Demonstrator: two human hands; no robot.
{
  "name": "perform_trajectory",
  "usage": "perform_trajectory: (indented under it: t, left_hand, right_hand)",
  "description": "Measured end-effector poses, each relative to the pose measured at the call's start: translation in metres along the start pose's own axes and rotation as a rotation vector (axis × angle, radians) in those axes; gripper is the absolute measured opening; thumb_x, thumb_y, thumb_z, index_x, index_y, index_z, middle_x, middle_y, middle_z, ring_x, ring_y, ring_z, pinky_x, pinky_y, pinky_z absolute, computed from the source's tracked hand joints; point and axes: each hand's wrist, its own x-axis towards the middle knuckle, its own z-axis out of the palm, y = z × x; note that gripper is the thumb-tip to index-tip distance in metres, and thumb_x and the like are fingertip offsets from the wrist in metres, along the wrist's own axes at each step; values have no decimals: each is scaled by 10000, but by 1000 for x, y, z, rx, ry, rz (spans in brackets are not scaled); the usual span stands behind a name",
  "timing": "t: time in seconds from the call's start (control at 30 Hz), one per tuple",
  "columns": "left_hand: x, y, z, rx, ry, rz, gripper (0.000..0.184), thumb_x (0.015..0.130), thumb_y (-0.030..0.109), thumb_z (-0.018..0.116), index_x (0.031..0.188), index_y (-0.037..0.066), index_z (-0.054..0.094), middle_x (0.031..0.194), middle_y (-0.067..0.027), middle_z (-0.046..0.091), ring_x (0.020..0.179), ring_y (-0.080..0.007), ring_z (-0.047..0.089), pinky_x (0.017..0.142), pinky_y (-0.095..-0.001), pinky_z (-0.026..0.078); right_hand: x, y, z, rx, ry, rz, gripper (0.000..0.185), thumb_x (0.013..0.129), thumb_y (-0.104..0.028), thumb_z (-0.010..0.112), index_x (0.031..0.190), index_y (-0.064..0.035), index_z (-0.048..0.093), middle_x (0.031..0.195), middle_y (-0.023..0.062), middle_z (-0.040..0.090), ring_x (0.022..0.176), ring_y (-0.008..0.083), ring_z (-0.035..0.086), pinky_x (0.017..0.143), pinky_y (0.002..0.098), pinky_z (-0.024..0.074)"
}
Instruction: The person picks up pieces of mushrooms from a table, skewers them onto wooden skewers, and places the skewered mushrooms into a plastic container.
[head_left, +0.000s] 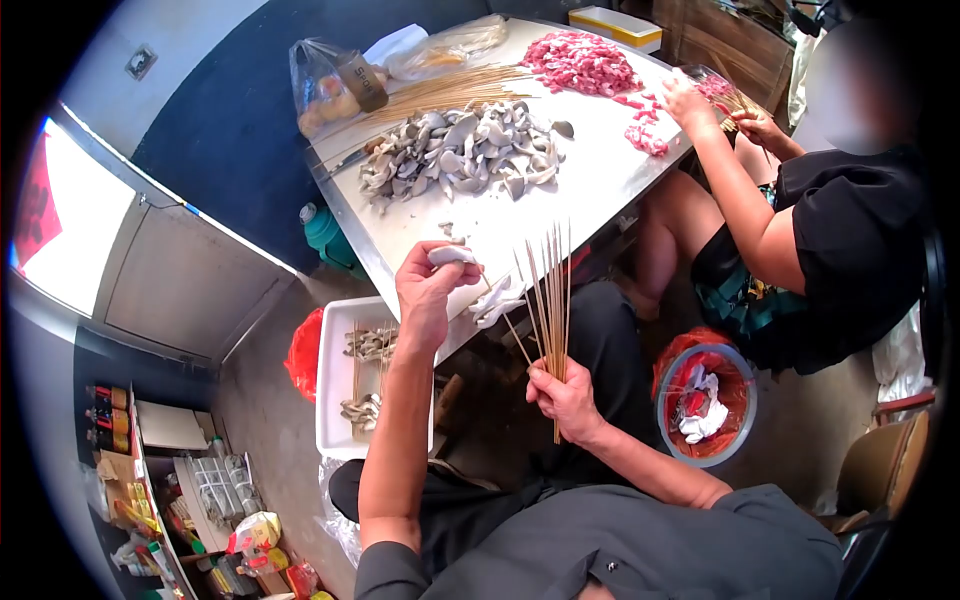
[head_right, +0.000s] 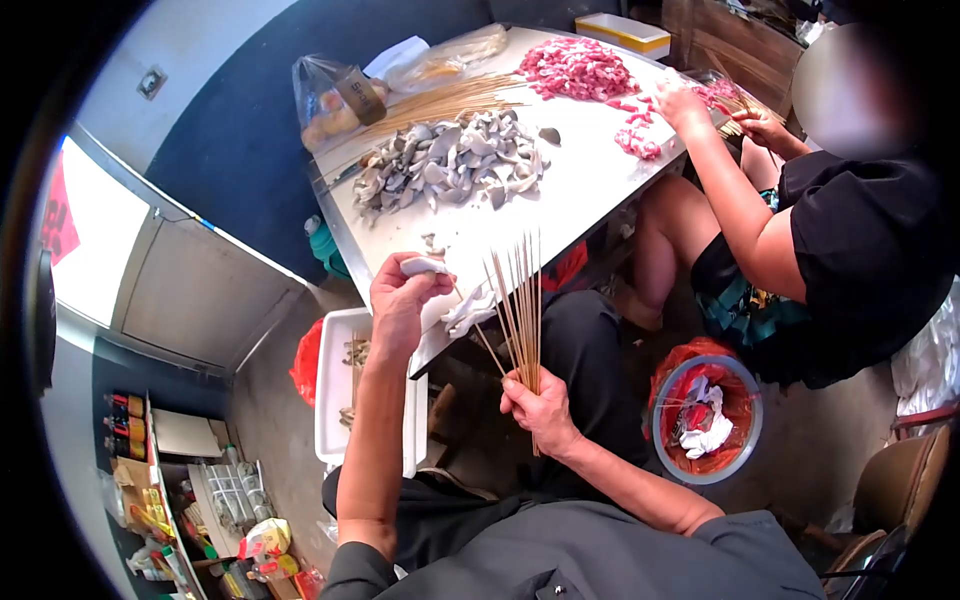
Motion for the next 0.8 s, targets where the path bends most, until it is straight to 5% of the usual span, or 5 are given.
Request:
perform_trajectory:
  t: [0.3,0.8]
  left_hand:
    - [-22,-10,-1,-144,193,-37,226,829,-88,528,1036,-5,492,982,-170,625,847,-290,679,749,-358,583]
    - [-33,-9,-5,-167,113,125,185,820,-116,466,946,-28,570,1067,-171,614,929,-289,664,823,-358,564]
  right_hand:
    - [-12,7,5,-26,-30,20,71,924,-131,567,931,-63,551,657,18,573,448,24,391,399,172,286]
    - [-11,9,8,-59,-39,41,64,916,-117,569,929,-58,549,647,17,573,442,24,386,400,176,286]
